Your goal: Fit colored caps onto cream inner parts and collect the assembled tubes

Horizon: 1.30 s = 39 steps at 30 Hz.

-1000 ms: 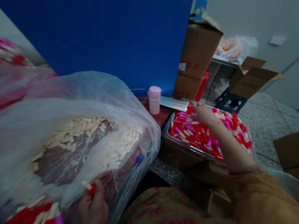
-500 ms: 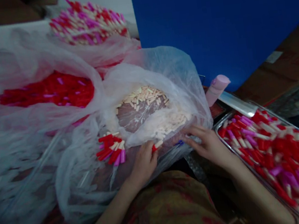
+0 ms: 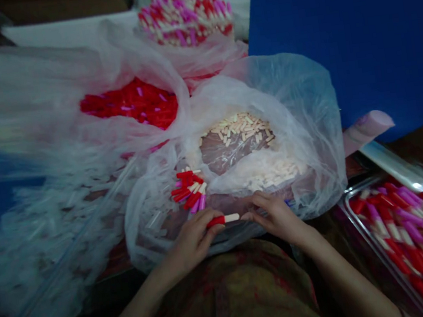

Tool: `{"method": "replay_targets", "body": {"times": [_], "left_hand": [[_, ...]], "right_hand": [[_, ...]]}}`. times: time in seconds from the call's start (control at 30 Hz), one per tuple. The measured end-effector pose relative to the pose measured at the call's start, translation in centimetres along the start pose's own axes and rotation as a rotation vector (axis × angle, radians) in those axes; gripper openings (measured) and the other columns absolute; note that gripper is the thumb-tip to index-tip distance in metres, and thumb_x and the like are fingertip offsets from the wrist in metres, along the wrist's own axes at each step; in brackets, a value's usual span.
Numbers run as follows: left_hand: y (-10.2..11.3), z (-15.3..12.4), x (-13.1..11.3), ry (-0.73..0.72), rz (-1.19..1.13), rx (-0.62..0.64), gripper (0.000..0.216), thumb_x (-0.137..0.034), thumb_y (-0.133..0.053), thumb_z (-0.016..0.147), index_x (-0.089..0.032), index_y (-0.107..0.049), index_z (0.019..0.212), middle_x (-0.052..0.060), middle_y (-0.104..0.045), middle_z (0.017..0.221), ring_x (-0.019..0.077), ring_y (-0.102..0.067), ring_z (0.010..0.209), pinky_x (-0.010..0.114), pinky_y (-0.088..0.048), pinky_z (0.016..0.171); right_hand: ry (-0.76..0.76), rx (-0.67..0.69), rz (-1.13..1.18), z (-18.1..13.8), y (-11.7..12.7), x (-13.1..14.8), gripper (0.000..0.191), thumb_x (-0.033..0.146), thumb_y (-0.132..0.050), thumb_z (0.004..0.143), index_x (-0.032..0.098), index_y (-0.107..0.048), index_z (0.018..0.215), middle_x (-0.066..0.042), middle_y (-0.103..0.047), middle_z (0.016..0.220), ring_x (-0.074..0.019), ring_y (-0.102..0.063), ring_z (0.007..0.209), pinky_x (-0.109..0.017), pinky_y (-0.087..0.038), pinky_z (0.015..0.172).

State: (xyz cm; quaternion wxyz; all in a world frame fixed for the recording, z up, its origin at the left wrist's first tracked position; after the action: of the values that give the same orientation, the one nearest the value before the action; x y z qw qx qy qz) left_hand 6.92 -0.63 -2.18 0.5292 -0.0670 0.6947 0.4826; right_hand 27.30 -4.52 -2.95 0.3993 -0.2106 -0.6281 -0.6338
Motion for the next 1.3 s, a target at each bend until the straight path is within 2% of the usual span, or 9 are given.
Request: {"method": "replay_targets", "body": {"times": [0.23, 0.33, 0.4, 0.5, 0.63, 0.8, 0.93, 1.1, 1.3], "left_hand": [[10.1, -5.4, 3.2, 0.352, -0.374, -0.531, 0.035, -0.048, -0.067, 0.075, -0.016, -0.067, 0.092, 0.002, -0.063, 0.071, 0.018, -0.058, 0.065, 0.026, -0.046, 0.06], [12.0, -8.1, 3.4, 0.424, -0.572, -0.671, 0.042, -0.058, -0.065, 0.075, -0.017, -0.06, 0.082, 0.0, -0.056, 0.064, 0.0147, -0.052, 0.056, 0.025, -0.044, 0.052], [12.5, -9.1, 3.0, 0.356, -0.691, -0.712, 0.045, -0.062, -0.06, 0.078, -0.018, -0.054, 0.074, 0.0, -0.052, 0.062, 0.0141, -0.051, 0.056, 0.027, -0.047, 0.055], [12.3, -9.6, 2.4, 0.224, -0.804, -0.715, 0.045, -0.06, -0.054, 0.085, -0.018, -0.051, 0.072, 0.0, -0.049, 0.061, 0.014, -0.052, 0.06, 0.03, -0.05, 0.065], [10.6, -9.7, 3.2, 0.289, -0.762, -0.658, 0.039, -0.054, -0.053, 0.087, -0.017, -0.051, 0.077, -0.001, -0.049, 0.064, 0.0134, -0.052, 0.062, 0.029, -0.048, 0.066], [8.4, -10.4, 5.4, 0.405, -0.462, -0.641, 0.029, -0.044, -0.05, 0.089, -0.016, -0.055, 0.081, -0.001, -0.05, 0.065, 0.0119, -0.047, 0.061, 0.023, -0.039, 0.06], [7.2, -11.0, 6.6, 0.46, -0.322, -0.648, 0.027, -0.04, -0.048, 0.09, -0.016, -0.058, 0.089, -0.002, -0.051, 0.065, 0.0124, -0.046, 0.059, 0.023, -0.036, 0.056], [6.9, -11.5, 6.7, 0.458, -0.084, -0.687, 0.023, -0.034, -0.047, 0.092, -0.015, -0.061, 0.091, 0.003, -0.063, 0.081, 0.0165, -0.057, 0.075, 0.025, -0.041, 0.068], [6.6, -11.0, 6.9, 0.444, -0.007, -0.685, 0.02, -0.028, -0.048, 0.092, -0.016, -0.062, 0.098, 0.005, -0.067, 0.091, 0.0186, -0.061, 0.083, 0.027, -0.044, 0.074]], "right_hand": [[0.012, -0.049, -0.057, 2.7, 0.8, 0.1, 0.02, 0.034, -0.055, 0.092, 0.022, -0.065, 0.104, -0.005, -0.065, 0.085, -0.0173, -0.065, 0.079, -0.027, -0.052, 0.065], [0.029, 0.013, -0.021, 4.0, 0.0, 0.8, 0.022, 0.038, -0.054, 0.092, 0.024, -0.066, 0.104, -0.006, -0.065, 0.086, -0.0182, -0.066, 0.078, -0.024, -0.051, 0.052], [0.07, 0.057, -0.003, 5.1, -0.9, 1.5, 0.022, 0.04, -0.054, 0.092, 0.024, -0.066, 0.102, -0.006, -0.066, 0.087, -0.0184, -0.066, 0.079, -0.024, -0.052, 0.051], [0.181, 0.123, 0.001, 7.0, -3.1, 3.1, 0.019, 0.035, -0.053, 0.093, 0.023, -0.066, 0.099, -0.005, -0.066, 0.086, -0.0177, -0.065, 0.077, -0.027, -0.054, 0.064], [0.323, 0.227, -0.02, 9.1, -7.6, 5.6, 0.019, 0.026, -0.048, 0.095, 0.021, -0.065, 0.103, -0.006, -0.066, 0.096, -0.0177, -0.063, 0.087, -0.03, -0.052, 0.077], [0.398, 0.138, -0.521, 11.4, -13.3, 7.4, 0.02, 0.021, -0.049, 0.093, 0.015, -0.066, 0.103, -0.015, -0.062, 0.103, -0.0276, -0.055, 0.097, -0.042, -0.048, 0.084], [0.403, 0.102, -0.763, 12.8, -15.9, 8.0, 0.021, 0.029, -0.054, 0.091, 0.012, -0.068, 0.092, -0.018, -0.058, 0.1, -0.0324, -0.048, 0.096, -0.045, -0.046, 0.08], [0.396, 0.075, -0.753, 13.0, -15.8, 7.9, 0.019, 0.024, -0.052, 0.092, 0.014, -0.068, 0.09, -0.016, -0.059, 0.098, -0.03, -0.05, 0.092, -0.043, -0.046, 0.076], [0.363, -0.062, -0.167, 11.8, -12.1, 7.4, 0.018, 0.026, -0.057, 0.09, 0.017, -0.065, 0.103, -0.009, -0.066, 0.099, -0.0226, -0.06, 0.095, -0.035, -0.05, 0.084]]}}
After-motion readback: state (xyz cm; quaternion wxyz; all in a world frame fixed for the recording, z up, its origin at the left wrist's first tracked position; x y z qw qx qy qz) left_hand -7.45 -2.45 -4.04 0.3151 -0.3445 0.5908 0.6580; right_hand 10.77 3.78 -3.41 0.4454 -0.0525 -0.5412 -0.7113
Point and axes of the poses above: each hand's wrist, its own z-axis towards the middle knuckle, its own y-axis out of the back of the hand, x = y × z, the point moved 4 cm from there along z, towards the middle knuckle
